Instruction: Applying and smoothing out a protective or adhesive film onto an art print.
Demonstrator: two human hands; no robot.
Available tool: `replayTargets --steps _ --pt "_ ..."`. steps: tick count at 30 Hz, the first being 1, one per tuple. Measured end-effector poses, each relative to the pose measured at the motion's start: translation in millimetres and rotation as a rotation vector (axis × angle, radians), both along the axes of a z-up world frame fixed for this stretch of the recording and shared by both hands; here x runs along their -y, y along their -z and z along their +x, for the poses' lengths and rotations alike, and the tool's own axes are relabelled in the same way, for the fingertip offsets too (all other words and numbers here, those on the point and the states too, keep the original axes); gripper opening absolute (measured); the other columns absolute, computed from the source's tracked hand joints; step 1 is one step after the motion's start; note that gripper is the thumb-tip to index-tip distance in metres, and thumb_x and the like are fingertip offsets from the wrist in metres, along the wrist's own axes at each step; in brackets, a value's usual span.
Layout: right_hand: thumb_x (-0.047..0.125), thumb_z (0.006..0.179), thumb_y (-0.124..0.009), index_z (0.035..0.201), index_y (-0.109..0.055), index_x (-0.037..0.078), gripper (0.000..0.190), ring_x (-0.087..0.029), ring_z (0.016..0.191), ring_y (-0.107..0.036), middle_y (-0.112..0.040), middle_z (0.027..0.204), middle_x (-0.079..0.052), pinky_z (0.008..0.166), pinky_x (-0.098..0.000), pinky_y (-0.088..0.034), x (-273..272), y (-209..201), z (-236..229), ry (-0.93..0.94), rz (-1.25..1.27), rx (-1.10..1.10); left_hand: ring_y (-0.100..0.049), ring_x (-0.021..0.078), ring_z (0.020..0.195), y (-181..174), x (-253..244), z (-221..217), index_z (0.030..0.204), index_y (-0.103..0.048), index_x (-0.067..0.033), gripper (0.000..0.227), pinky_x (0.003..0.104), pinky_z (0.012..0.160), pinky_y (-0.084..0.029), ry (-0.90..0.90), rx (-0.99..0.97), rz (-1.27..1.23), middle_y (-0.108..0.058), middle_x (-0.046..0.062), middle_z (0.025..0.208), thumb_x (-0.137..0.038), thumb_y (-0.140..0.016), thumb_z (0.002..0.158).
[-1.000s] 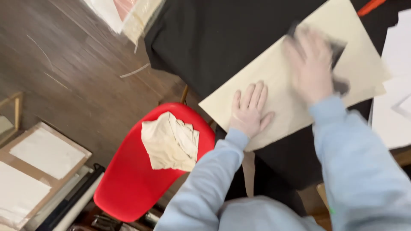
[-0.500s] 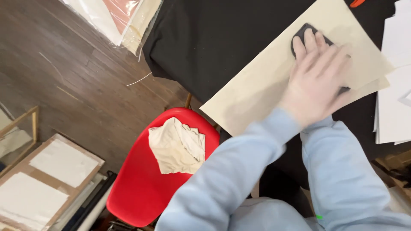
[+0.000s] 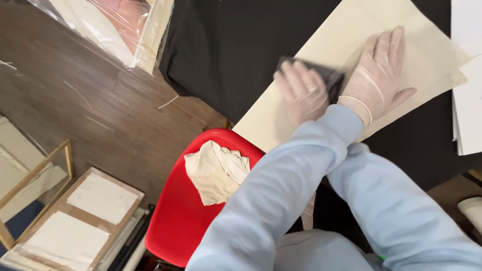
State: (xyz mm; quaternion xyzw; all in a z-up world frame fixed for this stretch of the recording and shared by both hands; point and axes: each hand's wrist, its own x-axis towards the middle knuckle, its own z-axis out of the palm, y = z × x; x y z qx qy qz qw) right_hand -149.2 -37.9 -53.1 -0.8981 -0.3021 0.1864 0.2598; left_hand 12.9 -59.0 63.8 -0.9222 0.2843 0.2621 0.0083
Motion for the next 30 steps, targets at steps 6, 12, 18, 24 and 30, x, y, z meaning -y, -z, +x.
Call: replayTargets --steps 6,12,18,24,30 --pt "0.048 0.098 -0.036 0.161 -0.033 0.015 0.072 -0.022 0.155 -0.023 -0.027 0.168 -0.007 0.122 -0.0433 -0.023 -59 -13 -23 -0.114 -0.039 -0.025 -0.029 0.0364 0.15 25 -9 -10 0.158 -0.03 0.0064 0.095 0.043 0.118 -0.04 0.019 0.103 -0.087 -0.021 0.022 0.166 -0.069 -0.033 0.1" --pt "0.04 0.094 -0.042 0.148 -0.043 0.014 0.06 -0.024 0.145 -0.033 -0.038 0.155 -0.007 0.118 -0.043 -0.03 -34 -59 -4 -0.125 -0.011 0.005 -0.029 0.0357 0.152 44 -29 -1 0.16 -0.025 0.007 0.092 0.041 0.125 -0.034 0.102 0.008 -0.256 -0.017 0.021 0.168 -0.062 -0.046 0.103" --pt "0.03 0.089 -0.05 0.133 -0.054 0.014 0.047 -0.026 0.134 -0.045 -0.051 0.139 -0.006 0.113 -0.0426 -0.038 34 -65 18 -0.157 0.017 0.099 -0.03 0.0324 0.153 65 -48 -6 0.164 -0.023 0.0039 0.087 0.04 0.12 -0.038 0.207 0.191 -0.313 -0.015 0.015 0.172 -0.057 -0.05 0.108" --pt "0.02 0.084 -0.057 0.118 -0.066 0.014 0.036 -0.028 0.122 -0.058 -0.063 0.123 -0.006 0.108 -0.0423 -0.047 70 -60 12 -0.205 0.042 0.172 -0.029 0.0314 0.152 68 -58 -1 0.165 -0.024 0.0033 0.083 0.039 0.116 -0.041 0.274 0.226 -0.35 -0.018 0.015 0.172 -0.053 -0.051 0.109" --pt "0.002 0.078 -0.05 0.128 -0.067 0.013 0.054 -0.028 0.139 -0.051 -0.061 0.143 -0.004 0.109 -0.0402 -0.046 70 -60 -128 -0.478 0.434 -0.221 -0.036 0.0314 0.15 46 -59 4 0.162 -0.026 0.0016 0.083 0.041 0.117 -0.042 0.204 0.167 -0.41 -0.02 0.015 0.17 -0.046 -0.06 0.103"
